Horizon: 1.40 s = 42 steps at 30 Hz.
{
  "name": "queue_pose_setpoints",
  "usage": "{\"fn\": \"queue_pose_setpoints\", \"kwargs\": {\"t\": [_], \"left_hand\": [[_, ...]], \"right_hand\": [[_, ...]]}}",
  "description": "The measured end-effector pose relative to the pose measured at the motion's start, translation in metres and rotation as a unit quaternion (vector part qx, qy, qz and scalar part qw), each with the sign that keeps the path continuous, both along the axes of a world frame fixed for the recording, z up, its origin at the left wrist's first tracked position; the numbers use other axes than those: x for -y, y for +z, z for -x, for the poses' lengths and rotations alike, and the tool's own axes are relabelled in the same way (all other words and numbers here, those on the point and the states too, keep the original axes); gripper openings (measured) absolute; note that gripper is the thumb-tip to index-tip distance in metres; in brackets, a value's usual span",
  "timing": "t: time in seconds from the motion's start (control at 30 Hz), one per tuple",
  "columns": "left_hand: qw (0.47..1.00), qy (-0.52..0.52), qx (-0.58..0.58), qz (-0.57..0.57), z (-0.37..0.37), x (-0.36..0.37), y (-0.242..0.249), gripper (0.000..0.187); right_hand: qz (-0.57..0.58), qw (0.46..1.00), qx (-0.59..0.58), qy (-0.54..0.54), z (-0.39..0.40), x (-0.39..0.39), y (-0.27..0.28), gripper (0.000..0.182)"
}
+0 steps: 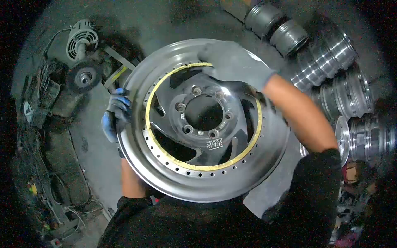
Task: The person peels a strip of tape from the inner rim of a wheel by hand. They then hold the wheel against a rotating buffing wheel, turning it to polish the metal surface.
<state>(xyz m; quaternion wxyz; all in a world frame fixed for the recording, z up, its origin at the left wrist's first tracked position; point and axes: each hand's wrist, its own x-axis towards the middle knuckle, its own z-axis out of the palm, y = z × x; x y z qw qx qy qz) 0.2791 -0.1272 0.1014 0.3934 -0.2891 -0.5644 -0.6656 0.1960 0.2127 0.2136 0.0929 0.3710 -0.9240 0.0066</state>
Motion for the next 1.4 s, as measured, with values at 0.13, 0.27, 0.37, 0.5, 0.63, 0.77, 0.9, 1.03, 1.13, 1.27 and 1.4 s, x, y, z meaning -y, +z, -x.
{"fn": "queue_pose_setpoints", "kwargs": {"t": [0.13, 0.27, 0.37, 0.5, 0.63, 0.77, 0.9, 1.03, 1.13, 1.27, 1.4], "left_hand": [[0.999, 0.011, 0.05, 0.014, -0.013, 0.004, 0.013, 0.045], [0.999, 0.021, 0.038, -0.003, -0.014, 0.009, 0.01, 0.045], [0.999, 0.01, 0.033, -0.011, -0.015, 0.007, 0.007, 0.045], [0.998, 0.026, 0.061, -0.007, -0.021, 0.007, 0.012, 0.045], [0.998, 0.013, 0.057, -0.026, -0.021, 0.006, 0.009, 0.042], [0.999, 0.012, 0.047, -0.019, -0.02, 0.008, 0.009, 0.04], [0.998, 0.026, 0.058, 0.002, -0.02, 0.01, 0.008, 0.041], [0.998, 0.01, 0.058, -0.017, -0.018, 0.009, 0.007, 0.04], [0.998, 0.013, 0.056, -0.021, -0.02, 0.008, 0.007, 0.039], [0.999, 0.024, 0.045, -0.006, -0.02, 0.01, 0.007, 0.038], [0.999, 0.034, 0.043, -0.005, -0.021, 0.008, 0.008, 0.039]], "right_hand": [[-0.002, 0.998, 0.038, 0.043, 0.022, 0.037, -0.015, 0.036], [-0.005, 0.999, 0.033, 0.036, 0.033, 0.042, -0.028, 0.032], [-0.015, 0.999, 0.035, 0.032, 0.034, 0.041, -0.029, 0.03], [-0.037, 0.997, 0.062, 0.025, 0.046, 0.045, -0.029, 0.03], [0.004, 0.993, 0.115, 0.012, 0.056, 0.046, -0.023, 0.03], [-0.008, 0.992, 0.124, 0.002, 0.057, 0.048, -0.023, 0.028], [-0.03, 0.989, 0.073, 0.129, 0.043, 0.058, -0.01, 0.025], [-0.081, 0.989, 0.068, 0.099, 0.053, 0.059, -0.017, 0.024], [0.004, 0.992, 0.114, 0.054, 0.061, 0.062, -0.021, 0.026], [0.029, 0.977, 0.208, -0.028, 0.071, 0.069, -0.015, 0.029], [0.045, 0.977, 0.208, -0.015, 0.077, 0.064, -0.02, 0.032]]}}
